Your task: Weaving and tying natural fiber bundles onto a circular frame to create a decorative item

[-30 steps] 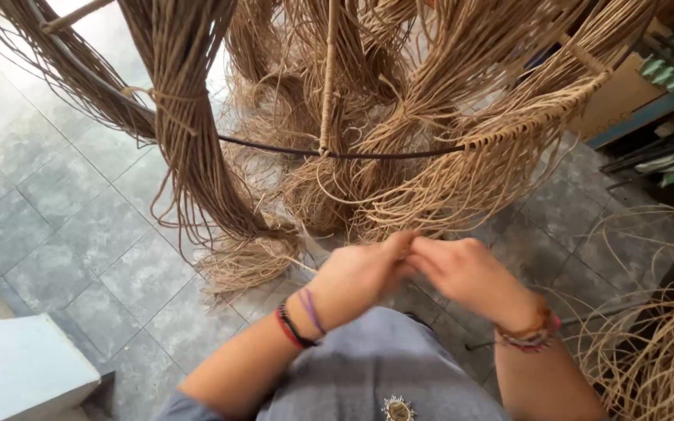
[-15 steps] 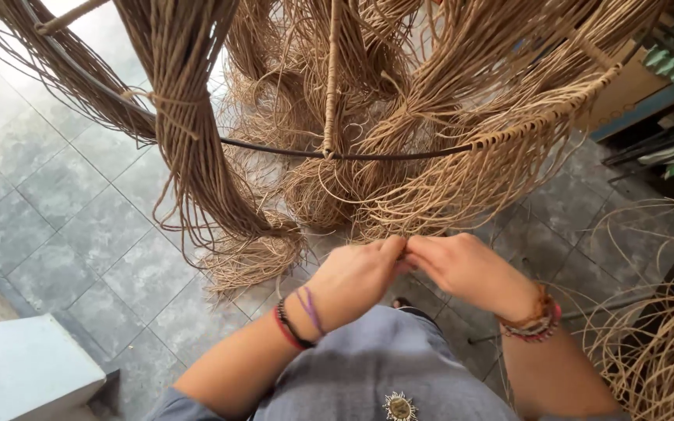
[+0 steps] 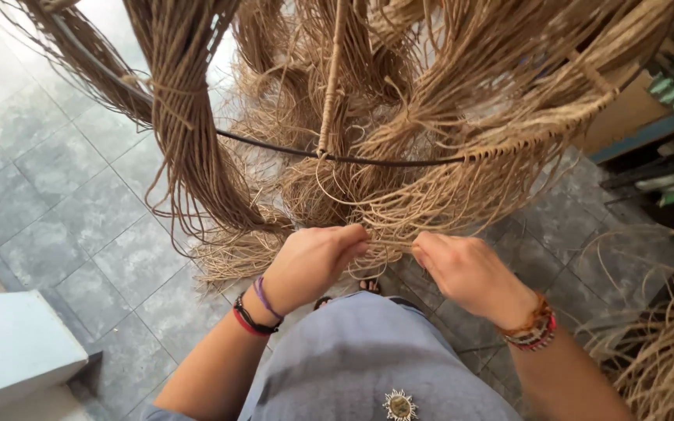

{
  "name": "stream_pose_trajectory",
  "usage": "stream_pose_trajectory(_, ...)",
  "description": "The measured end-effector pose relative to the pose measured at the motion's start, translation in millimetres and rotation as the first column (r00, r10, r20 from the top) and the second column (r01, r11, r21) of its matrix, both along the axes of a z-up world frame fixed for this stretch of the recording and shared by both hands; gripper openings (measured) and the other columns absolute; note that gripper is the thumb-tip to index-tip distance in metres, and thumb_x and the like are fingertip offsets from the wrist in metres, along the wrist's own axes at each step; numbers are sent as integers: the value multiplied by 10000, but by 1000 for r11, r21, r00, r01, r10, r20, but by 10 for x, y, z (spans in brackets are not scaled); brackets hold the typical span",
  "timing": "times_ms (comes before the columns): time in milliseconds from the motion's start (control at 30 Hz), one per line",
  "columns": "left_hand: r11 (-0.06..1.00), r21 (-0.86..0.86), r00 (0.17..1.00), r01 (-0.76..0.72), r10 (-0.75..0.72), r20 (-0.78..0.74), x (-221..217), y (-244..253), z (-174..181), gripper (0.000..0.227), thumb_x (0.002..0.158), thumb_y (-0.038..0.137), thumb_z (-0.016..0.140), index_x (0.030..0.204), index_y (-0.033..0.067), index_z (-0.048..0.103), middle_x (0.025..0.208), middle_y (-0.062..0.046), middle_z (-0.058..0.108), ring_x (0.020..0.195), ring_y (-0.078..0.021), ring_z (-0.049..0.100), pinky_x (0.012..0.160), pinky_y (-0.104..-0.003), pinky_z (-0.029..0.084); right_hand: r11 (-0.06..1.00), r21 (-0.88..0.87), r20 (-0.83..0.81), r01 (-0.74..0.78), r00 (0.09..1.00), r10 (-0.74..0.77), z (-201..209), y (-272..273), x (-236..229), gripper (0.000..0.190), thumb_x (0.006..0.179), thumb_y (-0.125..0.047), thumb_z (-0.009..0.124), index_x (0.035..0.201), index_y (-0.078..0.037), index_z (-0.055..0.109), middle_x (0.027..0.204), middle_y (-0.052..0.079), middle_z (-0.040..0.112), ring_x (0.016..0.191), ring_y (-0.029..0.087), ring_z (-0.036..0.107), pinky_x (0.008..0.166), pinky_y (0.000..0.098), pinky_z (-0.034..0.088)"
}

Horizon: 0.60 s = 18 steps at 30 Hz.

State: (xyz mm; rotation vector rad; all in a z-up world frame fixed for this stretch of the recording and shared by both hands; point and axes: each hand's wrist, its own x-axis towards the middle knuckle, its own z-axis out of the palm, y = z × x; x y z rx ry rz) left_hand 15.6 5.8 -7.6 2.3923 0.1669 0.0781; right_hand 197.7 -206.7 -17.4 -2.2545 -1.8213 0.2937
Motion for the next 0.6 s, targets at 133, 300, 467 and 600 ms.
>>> stream_pose_trajectory(133, 999, -44, 1000, -28, 28, 10, -28, -19, 33, 191, 1052, 320, 490, 959, 168, 559, 784, -118, 690, 843, -410, 710, 693, -544, 574, 995, 81, -19, -61, 998, 63, -80, 59, 135, 194, 1032, -281, 498, 860, -207, 550, 670, -21, 648, 691, 232, 734, 587, 340, 582)
stream_pose_trajectory(300, 978, 24, 866, -205, 170, 470, -12, -201, 49, 343, 986, 357, 618, 1245, 133, 618, 1213, -121, 645, 1251, -363, 594, 1027, -487, 455, 927, 292, 153, -235, 968, 197, 287, 296, 157, 124, 1041, -201, 539, 973, -131, 617, 863, 38, 673, 762, 274, 732, 624, 362, 598)
stream_pose_trajectory(467, 957, 20, 541, -290, 146, 828, 92, -464, -115, 110, 912, 219, 674, 935, 146, 753, 949, -71, 702, 881, -304, 710, 828, -433, 581, 843, 523, -152, -127, 959, 238, 385, 438, 293, 176, 1035, -152, 531, 932, -123, 670, 886, 1, 714, 676, 210, 713, 620, 295, 592)
stream_pose_trajectory(600, 930, 96, 697, -354, 194, 690, 500, -399, -273, 357, 977, 34, 567, 1327, -21, 612, 1068, -249, 652, 993, -434, 677, 809, -491, 562, 854, 510, -262, 107, 964, 36, 470, 696, 377, 301, 1084, -95, 533, 1381, -54, 567, 740, 70, 651, 485, 160, 544, 455, 238, 494)
